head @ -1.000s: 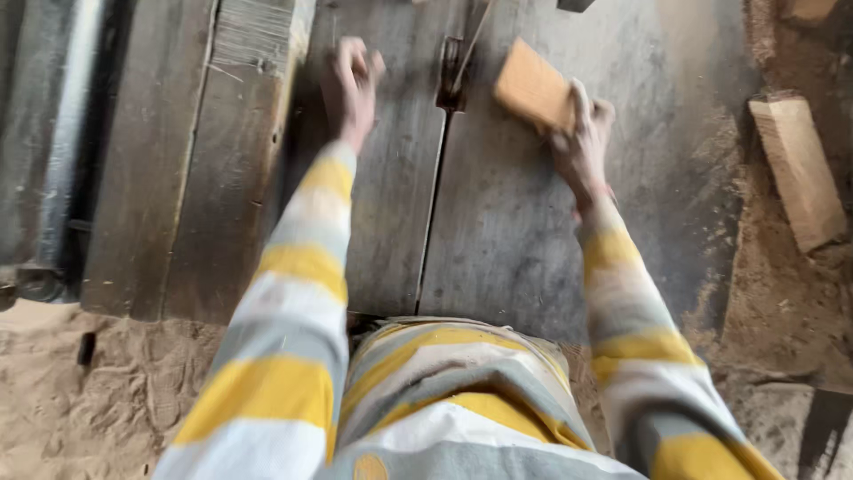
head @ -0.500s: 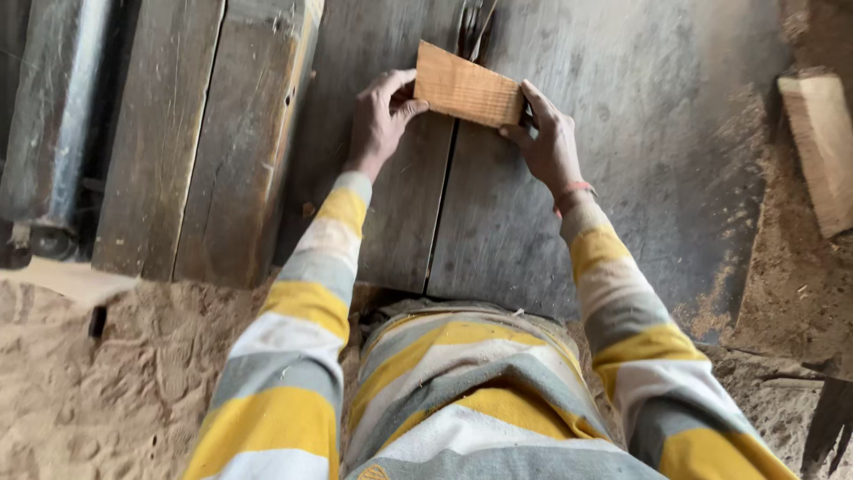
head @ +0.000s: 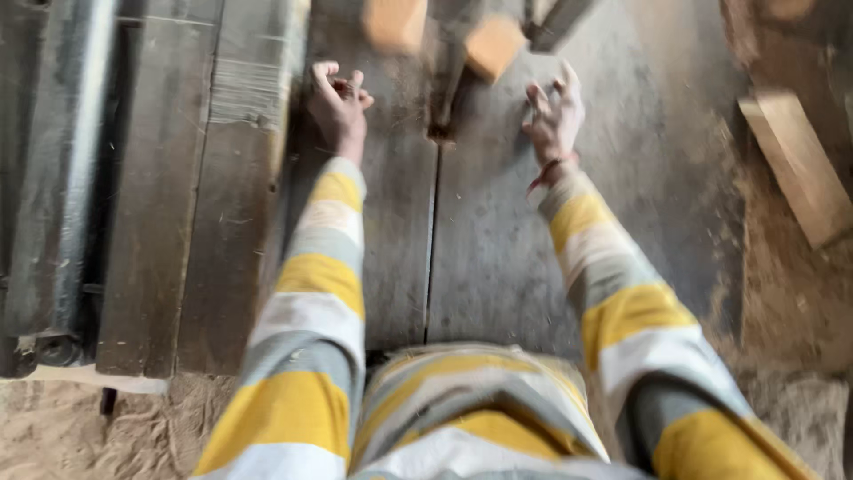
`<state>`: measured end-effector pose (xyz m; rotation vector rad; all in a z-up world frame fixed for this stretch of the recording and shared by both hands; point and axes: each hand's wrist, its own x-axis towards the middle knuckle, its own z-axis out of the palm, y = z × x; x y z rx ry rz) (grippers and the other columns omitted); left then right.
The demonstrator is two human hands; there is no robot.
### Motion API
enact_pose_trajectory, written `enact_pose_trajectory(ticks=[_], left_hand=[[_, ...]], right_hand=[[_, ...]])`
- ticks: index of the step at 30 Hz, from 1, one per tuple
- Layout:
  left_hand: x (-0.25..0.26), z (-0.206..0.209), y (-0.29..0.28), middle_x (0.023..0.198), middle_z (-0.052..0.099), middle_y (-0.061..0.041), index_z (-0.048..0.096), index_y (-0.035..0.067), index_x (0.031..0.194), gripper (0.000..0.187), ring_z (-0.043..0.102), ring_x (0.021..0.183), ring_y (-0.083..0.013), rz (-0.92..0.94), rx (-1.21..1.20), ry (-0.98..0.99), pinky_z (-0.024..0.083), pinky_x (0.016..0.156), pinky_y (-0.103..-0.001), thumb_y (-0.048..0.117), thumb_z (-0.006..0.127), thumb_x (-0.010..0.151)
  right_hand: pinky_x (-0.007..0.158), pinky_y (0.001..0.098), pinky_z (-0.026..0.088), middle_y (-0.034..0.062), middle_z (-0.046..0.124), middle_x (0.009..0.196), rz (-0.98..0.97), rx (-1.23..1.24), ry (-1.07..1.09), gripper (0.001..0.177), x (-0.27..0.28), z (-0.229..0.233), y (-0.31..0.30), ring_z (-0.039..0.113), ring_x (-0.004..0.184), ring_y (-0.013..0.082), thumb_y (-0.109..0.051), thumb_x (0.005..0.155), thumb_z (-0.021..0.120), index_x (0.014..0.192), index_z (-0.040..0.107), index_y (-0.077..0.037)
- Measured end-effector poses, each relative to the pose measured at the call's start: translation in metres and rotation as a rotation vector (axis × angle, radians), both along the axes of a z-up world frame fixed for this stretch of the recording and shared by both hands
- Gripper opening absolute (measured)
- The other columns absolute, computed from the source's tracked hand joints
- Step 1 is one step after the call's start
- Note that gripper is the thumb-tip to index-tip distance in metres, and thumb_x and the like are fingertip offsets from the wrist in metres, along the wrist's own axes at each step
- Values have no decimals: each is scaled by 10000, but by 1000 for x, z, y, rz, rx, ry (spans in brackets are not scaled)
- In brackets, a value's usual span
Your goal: The person uses a saw to cut multiple wooden blocks on a workbench, then picks up and carries a large wooden log across a workshop floor.
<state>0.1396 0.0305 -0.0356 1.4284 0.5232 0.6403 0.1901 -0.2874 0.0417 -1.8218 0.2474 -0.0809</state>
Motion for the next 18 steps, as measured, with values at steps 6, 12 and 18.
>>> enact_pose_trajectory(ticks=[6, 12, 18], left_hand=[[-128, 5, -49, 952, 617, -3, 598, 23, 1221, 157, 609, 794, -95, -74, 262, -134, 546, 700, -242, 42, 658, 1077], [-221, 64, -139, 985, 678, -58, 665, 19, 1164, 146, 670, 839, -141, -93, 542, 112, 558, 735, -279, 74, 720, 1040], [-223, 68, -156, 1018, 690, -63, 672, 27, 1171, 145, 683, 887, -155, -44, 616, 144, 570, 770, -301, 84, 725, 1050]], right_hand=[[909, 347, 597, 148, 719, 1177, 160, -724, -356, 452, -5, 2, -173, 729, 1024, 263, -93, 856, 864, 1274, 698, -54], [1124, 453, 488, 308, 561, 1463, -49, -1389, -507, 838, 8, -39, -449, 567, 1340, 427, -133, 693, 780, 1462, 493, 35], [1090, 527, 430, 312, 423, 1568, 65, -1037, -8, 1082, 36, -27, -560, 489, 1380, 434, -380, 725, 913, 1600, 415, 17]])
